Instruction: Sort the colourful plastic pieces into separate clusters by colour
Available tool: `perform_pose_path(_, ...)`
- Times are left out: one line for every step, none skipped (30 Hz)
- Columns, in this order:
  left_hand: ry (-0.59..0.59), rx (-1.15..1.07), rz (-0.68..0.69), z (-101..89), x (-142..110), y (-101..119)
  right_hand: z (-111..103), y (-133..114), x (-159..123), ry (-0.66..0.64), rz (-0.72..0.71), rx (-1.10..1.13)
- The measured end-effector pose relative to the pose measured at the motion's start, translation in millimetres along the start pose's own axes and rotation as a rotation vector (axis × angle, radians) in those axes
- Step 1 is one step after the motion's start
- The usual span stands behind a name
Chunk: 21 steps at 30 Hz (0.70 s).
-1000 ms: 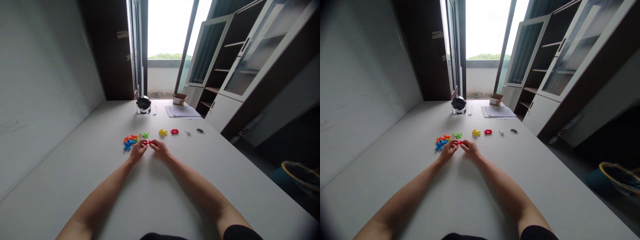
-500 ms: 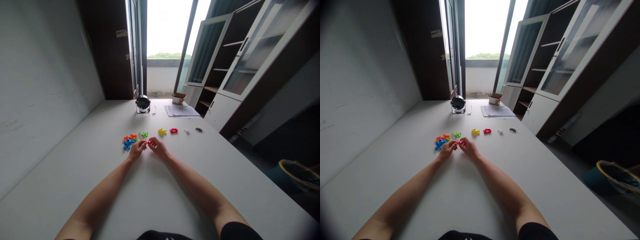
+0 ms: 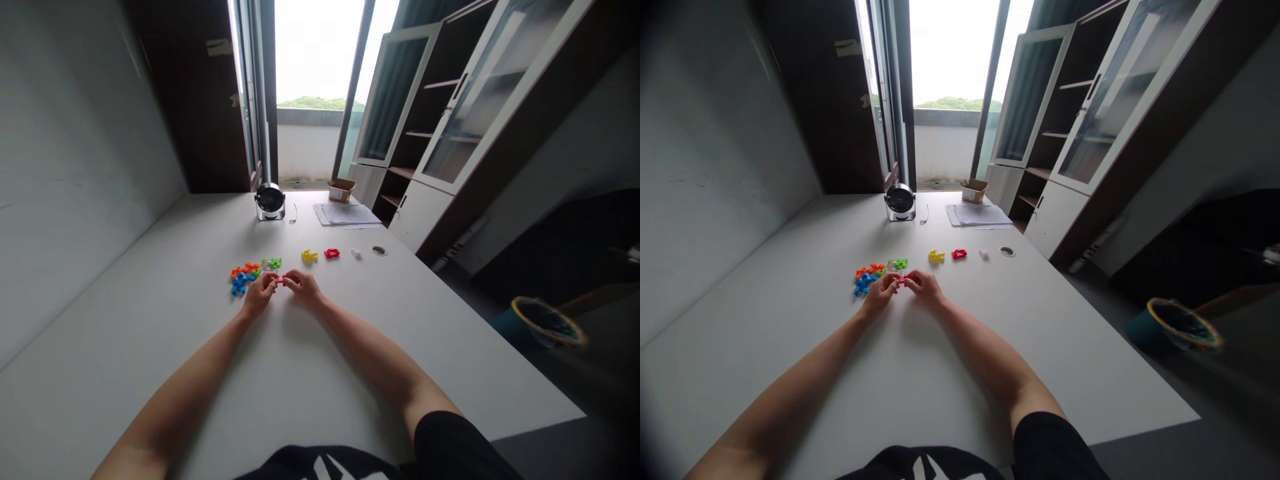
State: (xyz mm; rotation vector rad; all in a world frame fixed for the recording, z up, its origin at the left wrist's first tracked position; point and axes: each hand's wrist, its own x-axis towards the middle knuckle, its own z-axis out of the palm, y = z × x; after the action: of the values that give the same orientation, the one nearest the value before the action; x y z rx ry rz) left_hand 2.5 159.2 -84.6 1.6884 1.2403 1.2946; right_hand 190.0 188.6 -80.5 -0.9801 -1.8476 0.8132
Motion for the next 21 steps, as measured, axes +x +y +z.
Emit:
perform_pose_path(-0.002,-0.001,0.000,0.2,0.0,-0.3,0.1,0.6,0.0,-0.003,0.006,-0.001)
perform_pose_path(-0.007,-0.003,-0.001,0.1,-0.1,-0.4,0.2,1.0,-0.1,-0.006,0.008,0.003)
perform_pose_path(-0.011,-0.007,-0.001,-0.1,-0.1,-0.5,0.3,1.2,-0.2,-0.008,0.006,0.013)
perform_pose_path(-0.015,-0.012,-0.003,-0.3,-0.1,-0.5,0.4,1.1,-0.4,-0.010,-0.003,0.026)
perform_pose_path(-0.016,-0.018,-0.006,-0.6,0.0,-0.7,0.5,0.7,-0.7,-0.012,-0.018,0.039)
perform_pose_path(-0.015,-0.024,-0.010,-0.9,0.2,-1.0,0.4,0.1,-1.0,-0.018,-0.038,0.048)
perform_pose_path(-0.012,-0.029,-0.016,-1.1,0.4,-1.5,0.2,-0.8,-1.3,-0.026,-0.064,0.049)
perform_pose_path(-0.008,-0.033,-0.021,-1.3,0.7,-2.1,-0.2,-1.9,-1.6,-0.035,-0.092,0.041)
perform_pose_path(-0.003,-0.036,-0.026,-1.5,0.9,-2.8,-0.8,-3.2,-1.8,-0.047,-0.123,0.024)
perform_pose_path(0.001,-0.038,-0.030,-1.7,1.1,-3.4,-1.6,-4.5,-2.1,-0.062,-0.153,0.001)
perform_pose_path(0.004,-0.040,-0.035,-1.9,1.3,-3.9,-2.5,-5.8,-2.4,-0.074,-0.180,-0.028)
perform_pose_path(0.006,-0.041,-0.038,-2.1,1.4,-4.2,-3.4,-7.0,-2.7,-0.083,-0.203,-0.062)
perform_pose_path(0.008,-0.043,-0.041,-2.3,1.4,-4.3,-4.2,-8.1,-3.1,-0.088,-0.219,-0.101)
perform_pose_path(0.008,-0.044,-0.043,-2.4,1.4,-4.2,-5.1,-8.9,-3.4,-0.089,-0.228,-0.144)
perform_pose_path(0.004,-0.044,-0.046,-2.6,1.4,-4.0,-5.9,-9.3,-3.4,-0.090,-0.233,-0.185)
perform_pose_path(0.003,-0.044,-0.051,-2.7,1.5,-3.8,-6.8,-9.2,-3.0,-0.090,-0.235,-0.219)
perform_pose_path(0.004,-0.047,-0.060,-2.8,1.6,-3.6,-8.2,-8.3,-1.9,-0.092,-0.236,-0.243)
perform_pose_path(0.007,-0.053,-0.071,-2.7,1.8,-3.6,-10.2,-6.5,0.1,-0.092,-0.235,-0.254)
perform_pose_path(0.012,-0.061,-0.084,-2.6,2.1,-3.8,-13.4,-3.7,3.0,-0.083,-0.230,-0.253)
perform_pose_path(0.020,-0.066,-0.095,-2.3,2.5,-4.3,-17.9,0.2,6.9,-0.060,-0.218,-0.244)
perform_pose_path(0.026,-0.066,-0.100,-1.9,2.8,-4.9,-24.1,5.5,11.5,-0.014,-0.196,-0.234)
